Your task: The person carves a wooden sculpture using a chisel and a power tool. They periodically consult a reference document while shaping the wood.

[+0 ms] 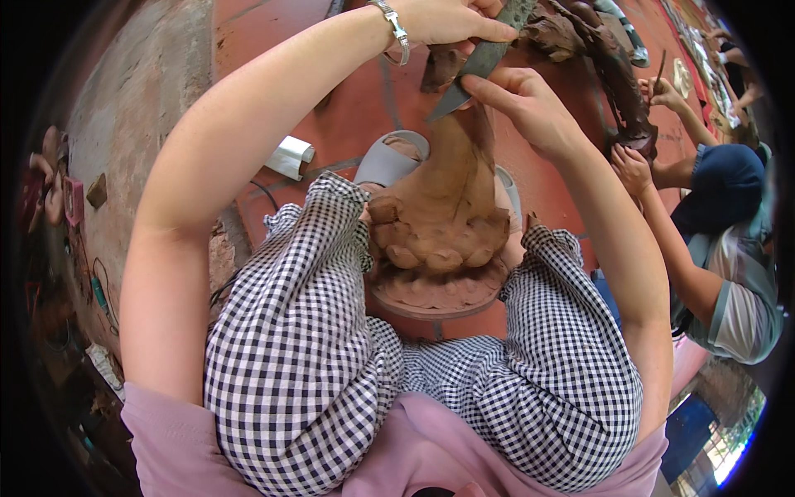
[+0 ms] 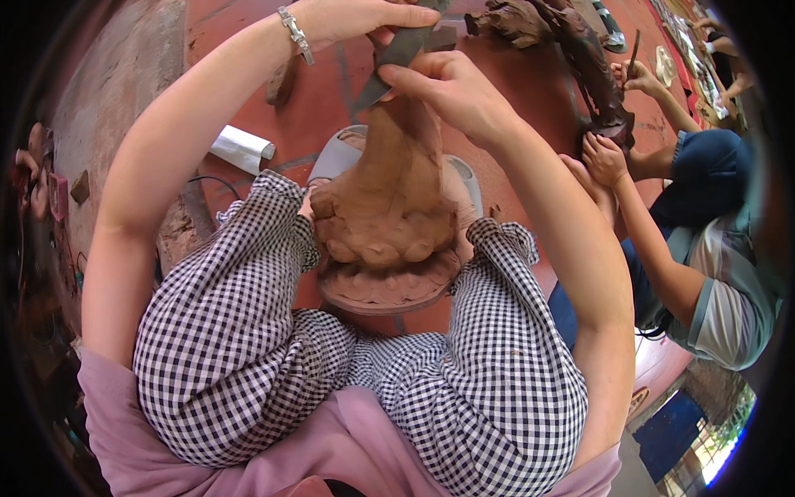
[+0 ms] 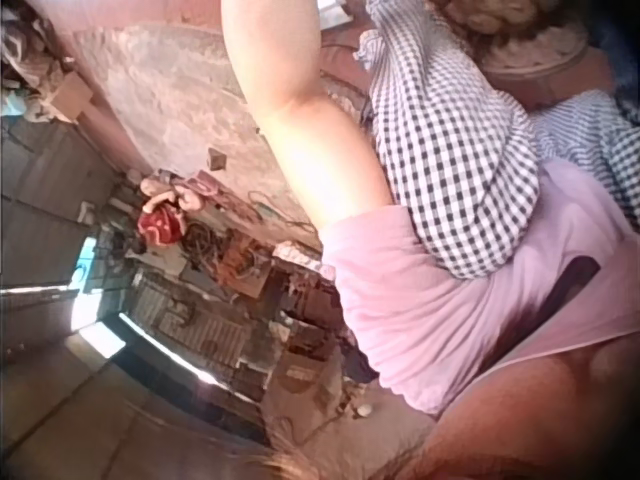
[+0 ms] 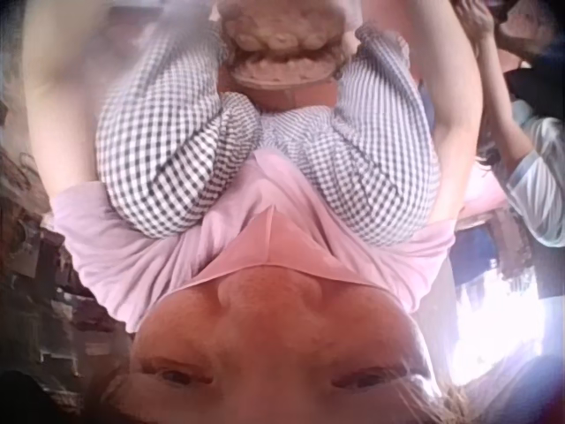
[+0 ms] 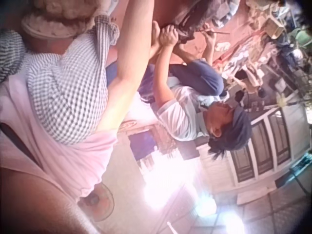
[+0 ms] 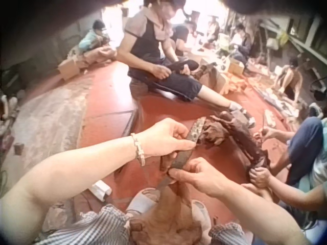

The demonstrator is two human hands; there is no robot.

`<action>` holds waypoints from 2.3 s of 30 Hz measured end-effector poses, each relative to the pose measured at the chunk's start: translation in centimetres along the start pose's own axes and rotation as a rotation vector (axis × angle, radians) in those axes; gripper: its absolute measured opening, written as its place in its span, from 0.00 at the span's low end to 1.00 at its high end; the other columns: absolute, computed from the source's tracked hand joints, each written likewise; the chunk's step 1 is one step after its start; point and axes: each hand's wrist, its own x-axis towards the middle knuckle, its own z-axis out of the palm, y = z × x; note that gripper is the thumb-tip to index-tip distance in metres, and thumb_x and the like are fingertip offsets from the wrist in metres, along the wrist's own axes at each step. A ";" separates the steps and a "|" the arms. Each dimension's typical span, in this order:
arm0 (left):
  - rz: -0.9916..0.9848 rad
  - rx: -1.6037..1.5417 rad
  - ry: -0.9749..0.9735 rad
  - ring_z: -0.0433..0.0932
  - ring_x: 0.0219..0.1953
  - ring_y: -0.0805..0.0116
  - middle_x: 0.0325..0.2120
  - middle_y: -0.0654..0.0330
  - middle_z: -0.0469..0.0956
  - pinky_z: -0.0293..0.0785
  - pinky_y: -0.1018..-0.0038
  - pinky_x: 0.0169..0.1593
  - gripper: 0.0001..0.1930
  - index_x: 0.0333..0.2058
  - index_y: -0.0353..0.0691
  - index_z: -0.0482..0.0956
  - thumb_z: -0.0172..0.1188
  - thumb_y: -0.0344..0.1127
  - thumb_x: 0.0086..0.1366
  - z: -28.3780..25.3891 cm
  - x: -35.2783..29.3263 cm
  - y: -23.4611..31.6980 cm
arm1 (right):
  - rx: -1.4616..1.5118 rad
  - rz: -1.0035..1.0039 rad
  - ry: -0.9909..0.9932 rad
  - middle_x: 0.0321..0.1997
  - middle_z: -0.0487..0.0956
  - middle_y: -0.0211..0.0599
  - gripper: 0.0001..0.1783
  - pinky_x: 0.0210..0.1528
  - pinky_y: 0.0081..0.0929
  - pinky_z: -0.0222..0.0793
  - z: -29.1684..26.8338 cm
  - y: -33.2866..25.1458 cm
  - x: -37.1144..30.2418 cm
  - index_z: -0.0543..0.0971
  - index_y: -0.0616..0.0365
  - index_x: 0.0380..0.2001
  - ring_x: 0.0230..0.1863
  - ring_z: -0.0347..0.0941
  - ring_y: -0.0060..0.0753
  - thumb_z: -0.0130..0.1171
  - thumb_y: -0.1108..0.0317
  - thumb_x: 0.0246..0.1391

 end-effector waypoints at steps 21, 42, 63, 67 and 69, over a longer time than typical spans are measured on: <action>-0.644 0.224 1.201 0.83 0.30 0.63 0.33 0.51 0.84 0.77 0.66 0.35 0.14 0.37 0.30 0.76 0.52 0.39 0.67 0.7 -23.7 -27.5 | -0.062 0.221 -0.063 0.31 0.81 0.32 0.08 0.35 0.24 0.73 6.1 -3.4 -8.6 0.80 0.63 0.34 0.31 0.77 0.25 0.60 0.68 0.59; -0.390 -1.233 1.468 0.74 0.49 0.73 0.47 0.63 0.81 0.62 0.70 0.55 0.12 0.42 0.45 0.75 0.49 0.43 0.67 -0.1 -26.4 -31.2 | -1.273 -0.215 -0.638 0.76 0.41 0.60 0.24 0.58 0.45 0.71 27.6 2.0 15.6 0.75 0.25 0.58 0.69 0.55 0.68 0.56 0.62 0.59; -0.481 -0.750 1.410 0.79 0.35 0.67 0.32 0.55 0.80 0.75 0.71 0.40 0.11 0.35 0.33 0.78 0.55 0.37 0.63 -1.4 -17.7 -32.7 | -1.214 -0.140 -0.186 0.36 0.83 0.47 0.21 0.40 0.44 0.76 24.5 6.8 18.6 0.74 0.58 0.45 0.41 0.80 0.49 0.63 0.60 0.51; -0.828 -0.219 1.400 0.80 0.31 0.56 0.25 0.48 0.80 0.74 0.60 0.39 0.16 0.26 0.34 0.77 0.61 0.44 0.59 -1.6 -17.7 -33.0 | -1.056 -0.082 -0.039 0.31 0.83 0.50 0.29 0.38 0.48 0.76 24.2 7.8 19.2 0.66 0.57 0.59 0.34 0.81 0.54 0.56 0.67 0.52; -0.860 -0.037 1.360 0.80 0.32 0.52 0.26 0.46 0.80 0.74 0.60 0.40 0.17 0.26 0.34 0.77 0.61 0.45 0.59 -1.8 -18.0 -33.1 | -1.011 -0.062 -0.024 0.30 0.82 0.51 0.36 0.38 0.50 0.76 23.7 8.2 19.4 0.57 0.54 0.66 0.32 0.81 0.55 0.53 0.68 0.53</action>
